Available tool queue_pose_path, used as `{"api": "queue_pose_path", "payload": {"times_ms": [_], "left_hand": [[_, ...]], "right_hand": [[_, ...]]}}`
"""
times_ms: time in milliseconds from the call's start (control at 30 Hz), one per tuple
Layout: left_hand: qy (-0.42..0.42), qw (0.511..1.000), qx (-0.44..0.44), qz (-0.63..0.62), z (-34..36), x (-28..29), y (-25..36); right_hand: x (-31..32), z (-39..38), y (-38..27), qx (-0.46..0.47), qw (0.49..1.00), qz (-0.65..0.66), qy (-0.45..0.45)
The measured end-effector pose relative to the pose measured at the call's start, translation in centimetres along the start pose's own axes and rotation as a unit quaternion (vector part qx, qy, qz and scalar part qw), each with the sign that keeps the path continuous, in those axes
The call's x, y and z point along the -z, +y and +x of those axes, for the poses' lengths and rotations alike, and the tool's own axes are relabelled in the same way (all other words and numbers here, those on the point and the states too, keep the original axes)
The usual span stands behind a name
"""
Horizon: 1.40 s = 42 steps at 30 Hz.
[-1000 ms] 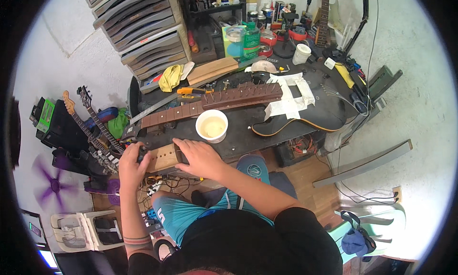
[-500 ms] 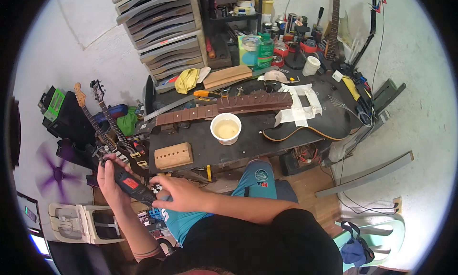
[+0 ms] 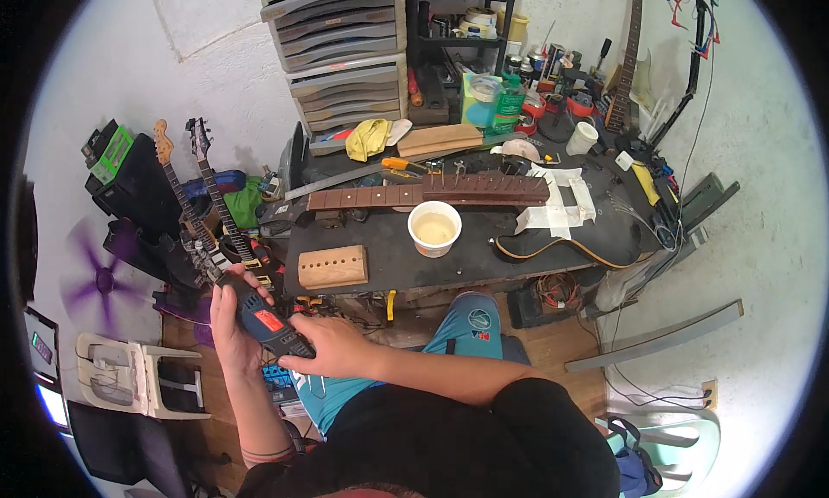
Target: The person uses a rotary tool to sand a small white component, occasionally dipping it into a cup of liquid, then retrieves a flat metal file from a drawer and uses it on the component.
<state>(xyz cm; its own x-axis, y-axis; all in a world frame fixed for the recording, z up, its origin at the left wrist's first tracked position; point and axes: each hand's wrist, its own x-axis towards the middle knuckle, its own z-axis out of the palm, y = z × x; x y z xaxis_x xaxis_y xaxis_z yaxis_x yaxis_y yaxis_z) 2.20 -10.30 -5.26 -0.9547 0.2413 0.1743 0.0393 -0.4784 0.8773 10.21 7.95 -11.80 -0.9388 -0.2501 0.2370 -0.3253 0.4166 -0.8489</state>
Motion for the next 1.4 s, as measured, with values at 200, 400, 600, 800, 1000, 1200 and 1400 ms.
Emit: {"api": "queue_pose_path", "payload": {"times_ms": [200,400,600,800,1000,1200,1400], "left_hand": [[-0.085,0.993,0.038,-0.067,-2.5,-0.7,-1.6],[-0.092,0.987,0.067,-0.112,-4.0,0.1,-2.5],[-0.095,0.984,0.109,-0.103,-4.5,0.0,-2.7],[-0.124,0.984,0.099,-0.086,-4.6,-0.1,-3.3],[-0.120,0.976,0.116,-0.140,-4.5,0.1,-3.0],[-0.080,0.984,0.119,-0.105,-4.5,-1.1,-2.0],[-0.068,0.988,0.112,-0.084,-4.5,-1.4,-2.1]], "right_hand": [[0.1,-1.0,-0.3,0.002,0.998,0.056,0.027],[-0.8,-2.2,0.2,-0.001,0.993,0.108,0.039],[-1.3,-3.5,1.0,-0.031,0.964,0.263,-0.002],[-1.7,-4.5,1.3,-0.060,0.942,0.330,0.000],[-1.7,-5.1,0.9,-0.063,0.932,0.356,-0.016],[-0.7,-4.7,0.0,-0.079,0.926,0.363,-0.063],[-0.3,-4.8,0.6,-0.081,0.937,0.317,-0.122]]}}
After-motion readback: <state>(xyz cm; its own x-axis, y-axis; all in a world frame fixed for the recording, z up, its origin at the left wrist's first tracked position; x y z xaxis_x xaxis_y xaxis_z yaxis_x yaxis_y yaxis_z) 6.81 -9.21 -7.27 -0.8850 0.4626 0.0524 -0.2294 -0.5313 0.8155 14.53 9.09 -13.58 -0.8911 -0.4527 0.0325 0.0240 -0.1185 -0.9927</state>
